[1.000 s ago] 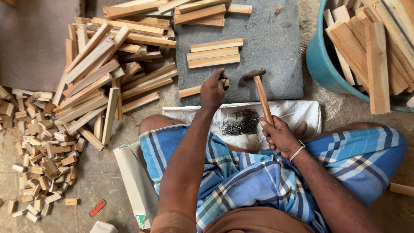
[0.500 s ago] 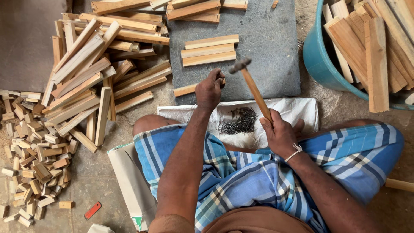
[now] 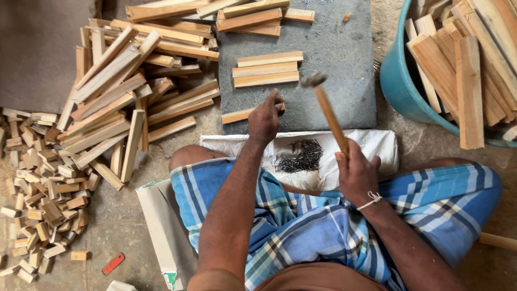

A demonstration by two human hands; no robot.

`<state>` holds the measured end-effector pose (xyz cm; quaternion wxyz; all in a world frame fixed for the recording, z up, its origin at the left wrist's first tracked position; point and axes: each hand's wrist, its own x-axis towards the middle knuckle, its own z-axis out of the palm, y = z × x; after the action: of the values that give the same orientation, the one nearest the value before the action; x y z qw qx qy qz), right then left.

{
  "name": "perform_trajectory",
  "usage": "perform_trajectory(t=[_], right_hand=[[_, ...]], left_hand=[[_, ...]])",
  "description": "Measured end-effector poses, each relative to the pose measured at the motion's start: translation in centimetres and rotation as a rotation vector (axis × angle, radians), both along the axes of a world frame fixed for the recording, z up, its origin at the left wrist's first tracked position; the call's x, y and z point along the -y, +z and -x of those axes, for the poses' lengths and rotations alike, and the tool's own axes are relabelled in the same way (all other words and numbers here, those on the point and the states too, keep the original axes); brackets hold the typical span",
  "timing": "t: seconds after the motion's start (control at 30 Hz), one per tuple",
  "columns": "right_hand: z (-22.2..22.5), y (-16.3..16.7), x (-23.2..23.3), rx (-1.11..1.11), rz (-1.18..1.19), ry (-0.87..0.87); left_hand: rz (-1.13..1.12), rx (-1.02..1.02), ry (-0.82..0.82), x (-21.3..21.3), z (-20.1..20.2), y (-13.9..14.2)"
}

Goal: The person sits on the floor and repeatedly hammers nails into small wooden slats using a hammer. They pick up slats from a pile, place them on a work surface, drive nails into them, and set the finished pieces aside.

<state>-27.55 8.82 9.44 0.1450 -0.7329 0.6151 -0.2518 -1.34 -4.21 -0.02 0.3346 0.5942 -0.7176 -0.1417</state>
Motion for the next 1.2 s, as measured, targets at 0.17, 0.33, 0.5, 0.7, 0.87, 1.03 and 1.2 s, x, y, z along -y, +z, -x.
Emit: perform_trajectory(t=[0.17,0.33,0.5,0.7,0.87,1.03,1.2], right_hand=[[-0.3,-1.9,0.0,0.229,-0.279,-0.082],[-1.3,-2.1,0.8,-0.049,-0.443,0.001],[-0.3,-2.3,-0.2,0.213,-0.423,-0.105],[1.6,-4.7,0.2,0.761,-0.872,-0.319],[1.2,-4.5,0.6,0.822,-0.892,-0.301],[1.5,-2.6,-0.5,0.818,-0.945,-0.299],[2.7,-0.4,-1.8,0.748,-1.229,-0.322]], left_hand=[[-0.076,-0.054,-0.011,0.1,-0.2,0.0],[-0.324,-0.031,-0.006,-0.3,0.2,1.5],[-0.129,0.375,-0.084,0.3,0.8,4.4],[0.262,-0.377,0.155,1.3,0.3,8.2],[-0.316,-0.343,0.674,-2.2,-5.1,8.2],[0.122,0.208,0.548,-4.6,-5.6,2.9],[-0.088,0.103,-0.061,-7.6,1.6,0.5]])
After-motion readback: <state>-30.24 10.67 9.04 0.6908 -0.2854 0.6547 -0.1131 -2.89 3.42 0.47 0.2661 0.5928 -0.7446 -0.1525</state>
